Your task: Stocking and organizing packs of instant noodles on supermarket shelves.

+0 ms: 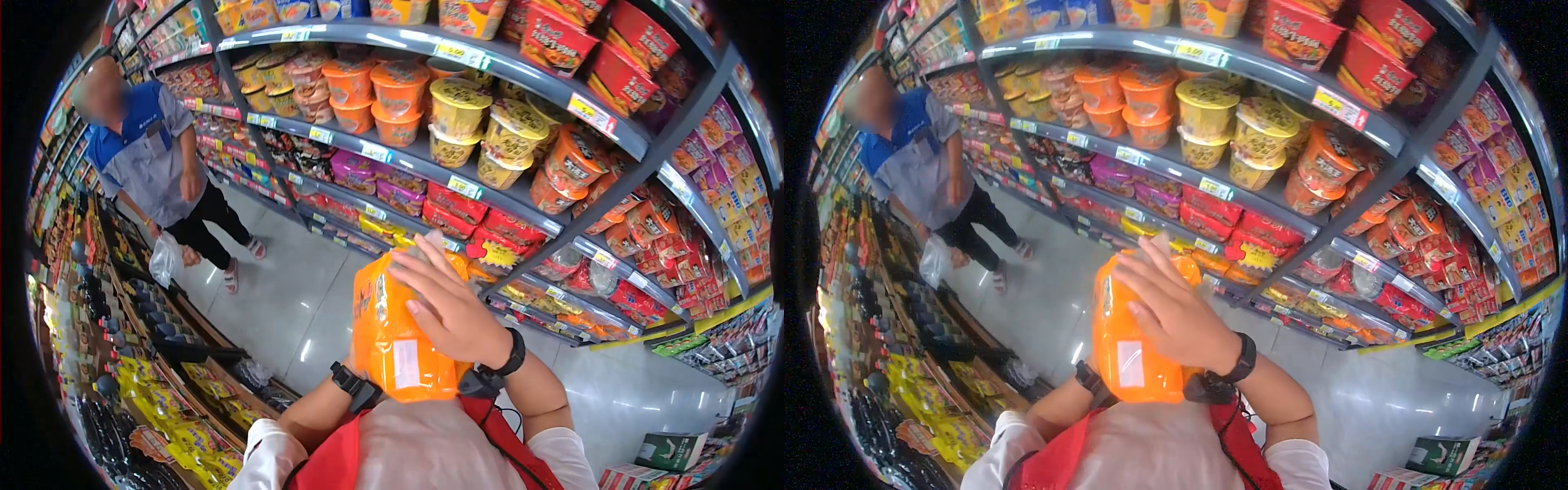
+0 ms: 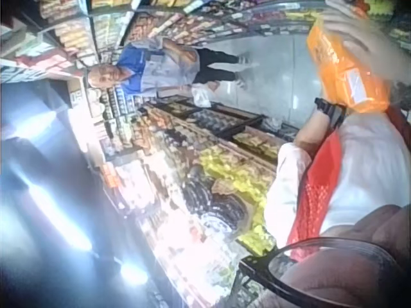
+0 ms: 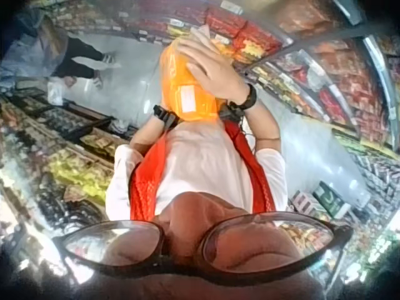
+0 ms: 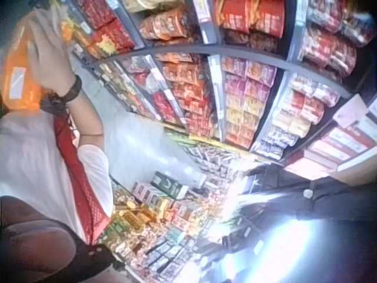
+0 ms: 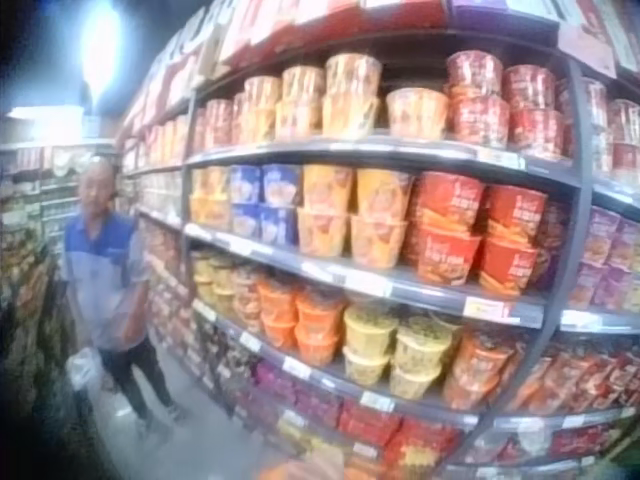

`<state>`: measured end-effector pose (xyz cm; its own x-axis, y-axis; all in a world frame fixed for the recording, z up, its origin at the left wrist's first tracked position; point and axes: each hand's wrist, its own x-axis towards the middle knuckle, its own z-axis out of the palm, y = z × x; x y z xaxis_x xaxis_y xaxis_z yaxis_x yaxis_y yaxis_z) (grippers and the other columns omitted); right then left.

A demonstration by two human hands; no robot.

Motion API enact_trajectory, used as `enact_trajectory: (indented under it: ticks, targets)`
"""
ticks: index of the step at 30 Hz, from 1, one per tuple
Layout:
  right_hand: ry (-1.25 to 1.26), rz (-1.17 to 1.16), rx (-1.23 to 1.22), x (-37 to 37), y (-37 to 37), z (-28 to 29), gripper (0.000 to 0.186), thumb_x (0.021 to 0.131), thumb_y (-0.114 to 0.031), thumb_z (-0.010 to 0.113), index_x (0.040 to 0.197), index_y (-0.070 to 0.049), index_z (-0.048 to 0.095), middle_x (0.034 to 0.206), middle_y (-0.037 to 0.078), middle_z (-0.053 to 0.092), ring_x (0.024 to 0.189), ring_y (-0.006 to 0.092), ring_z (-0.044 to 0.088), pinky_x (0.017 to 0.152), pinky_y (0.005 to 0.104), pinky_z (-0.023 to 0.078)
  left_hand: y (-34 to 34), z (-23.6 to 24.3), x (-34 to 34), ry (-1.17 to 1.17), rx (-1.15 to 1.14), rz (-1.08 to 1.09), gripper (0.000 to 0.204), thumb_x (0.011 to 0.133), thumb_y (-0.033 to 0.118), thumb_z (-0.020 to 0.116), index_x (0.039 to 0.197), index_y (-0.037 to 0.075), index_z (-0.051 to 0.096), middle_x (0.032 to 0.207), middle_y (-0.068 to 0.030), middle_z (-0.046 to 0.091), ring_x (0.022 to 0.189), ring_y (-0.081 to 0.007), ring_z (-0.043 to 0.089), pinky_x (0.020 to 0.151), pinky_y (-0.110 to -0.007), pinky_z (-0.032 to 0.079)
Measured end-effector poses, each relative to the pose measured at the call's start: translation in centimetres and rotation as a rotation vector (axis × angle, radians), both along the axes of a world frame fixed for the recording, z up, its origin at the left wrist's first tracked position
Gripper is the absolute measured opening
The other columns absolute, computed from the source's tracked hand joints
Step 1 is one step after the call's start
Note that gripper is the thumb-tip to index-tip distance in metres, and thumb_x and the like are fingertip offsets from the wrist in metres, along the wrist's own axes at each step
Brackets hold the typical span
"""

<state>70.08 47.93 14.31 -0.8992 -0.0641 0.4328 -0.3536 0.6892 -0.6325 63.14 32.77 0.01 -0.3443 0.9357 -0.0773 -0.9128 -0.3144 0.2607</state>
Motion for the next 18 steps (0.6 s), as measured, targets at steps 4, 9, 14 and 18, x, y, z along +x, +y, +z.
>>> enact_trajectory:
  ticks: [4, 9, 14, 18]
  targets:
    - [-0.133, -0.116, 0.259, -1.2, -1.9, -0.4, 0.049, 0.082, -0.006, 0.047, 0.131, -0.005, 0.042, 0.141, 0.017, 0.037, 0.135, 0.0379, 0.025, 0.108, 0.0609, 0.011, -2.7, -1.5, -1.1, -0.047, 0.02, 0.035, 0.064, 0.095, 0.052, 0.034, 0.146, 0.014, 0.022, 0.148, -0.0081, 0.028, 0.133, -0.0277, 0.032, 0.111, -0.045, 0.023]
    - [-0.192, -0.178, 0.24, -3.1, -3.9, -3.1, 0.05, 0.087, -0.01, 0.044, 0.135, -0.001, 0.037, 0.142, 0.018, 0.034, 0.136, 0.036, 0.025, 0.11, 0.055, 0.012, -5.8, -3.3, -3.4, -0.1, 0.071, 0.057, 0.064, 0.095, 0.051, 0.034, 0.146, 0.014, 0.022, 0.148, -0.0082, 0.028, 0.133, -0.0276, 0.032, 0.111, -0.045, 0.023]
    - [-0.173, -0.115, 0.194, -5.1, -6.4, -5.2, 0.045, 0.092, -0.004, 0.037, 0.136, 0.0, 0.037, 0.144, 0.017, 0.033, 0.137, 0.0339, 0.024, 0.112, 0.0476, 0.015, -8.0, -4.5, -4.8, -0.127, 0.104, 0.033, 0.063, 0.096, 0.05, 0.034, 0.146, 0.013, 0.021, 0.148, -0.0083, 0.028, 0.133, -0.0275, 0.032, 0.111, -0.045, 0.023]
    - [-0.176, -0.008, 0.283, -5.5, -9.4, -5.6, 0.047, 0.089, -0.002, 0.042, 0.136, -0.001, 0.038, 0.143, 0.017, 0.035, 0.136, 0.0325, 0.027, 0.111, 0.0486, 0.018, -9.4, -5.4, -5.3, -0.12, 0.125, -0.007, 0.063, 0.096, 0.049, 0.035, 0.146, 0.013, 0.021, 0.148, -0.0084, 0.028, 0.133, -0.0274, 0.032, 0.111, -0.045, 0.023]
